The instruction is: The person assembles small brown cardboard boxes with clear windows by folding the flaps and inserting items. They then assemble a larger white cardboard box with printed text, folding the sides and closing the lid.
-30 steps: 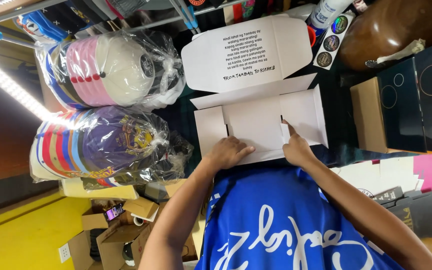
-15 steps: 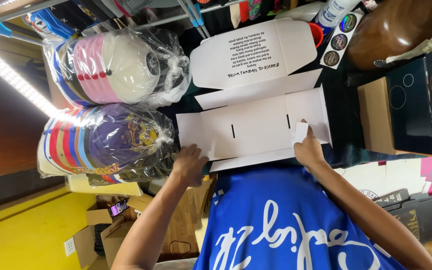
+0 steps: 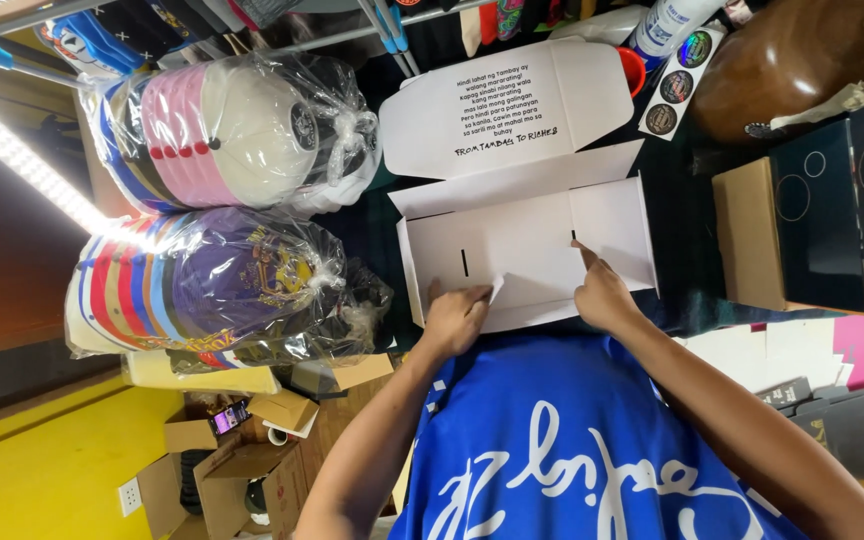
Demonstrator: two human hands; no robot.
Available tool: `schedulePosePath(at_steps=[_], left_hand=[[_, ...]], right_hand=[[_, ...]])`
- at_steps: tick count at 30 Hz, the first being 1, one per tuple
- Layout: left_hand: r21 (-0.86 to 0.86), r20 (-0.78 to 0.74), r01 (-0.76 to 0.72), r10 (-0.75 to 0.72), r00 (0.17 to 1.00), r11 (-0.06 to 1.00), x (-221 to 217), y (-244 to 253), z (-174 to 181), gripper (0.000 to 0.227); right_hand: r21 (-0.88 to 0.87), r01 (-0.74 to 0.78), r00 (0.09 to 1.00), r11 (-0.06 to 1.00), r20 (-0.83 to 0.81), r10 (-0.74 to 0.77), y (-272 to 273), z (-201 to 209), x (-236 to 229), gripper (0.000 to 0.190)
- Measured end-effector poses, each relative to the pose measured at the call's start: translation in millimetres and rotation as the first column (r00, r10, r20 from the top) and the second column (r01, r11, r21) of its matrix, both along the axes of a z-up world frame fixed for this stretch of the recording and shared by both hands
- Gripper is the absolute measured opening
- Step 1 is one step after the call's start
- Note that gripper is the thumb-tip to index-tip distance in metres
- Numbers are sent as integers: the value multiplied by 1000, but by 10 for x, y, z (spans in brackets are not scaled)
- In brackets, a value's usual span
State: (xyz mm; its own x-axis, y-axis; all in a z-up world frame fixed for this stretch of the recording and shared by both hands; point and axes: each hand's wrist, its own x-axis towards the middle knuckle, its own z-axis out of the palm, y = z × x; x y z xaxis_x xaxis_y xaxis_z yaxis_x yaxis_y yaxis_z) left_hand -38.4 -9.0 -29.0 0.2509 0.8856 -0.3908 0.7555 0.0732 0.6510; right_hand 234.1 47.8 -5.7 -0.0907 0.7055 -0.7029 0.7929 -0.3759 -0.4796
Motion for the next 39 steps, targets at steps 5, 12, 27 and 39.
schedulePosePath(at_steps=[5,12,27,39], left_hand=[[-314,9,-88,96,995,945,123,248,666,69],[-289,-82,-452,449,890,844,15,269,936,76],[-260,-92,-451,443,892,854,-30,342,60,54],[-178,89,-617,637,765,766,130,350,701,80]], right_hand=[[-33,53,998,998,-15,-53,80,474,-124,79],[-127,365,891,923,-241,-385,55,138,229,83],[341,411,909,845,-218,-355,869,479,-108,111],[255,422,906,870,-163,-392,576,-54,503,32]])
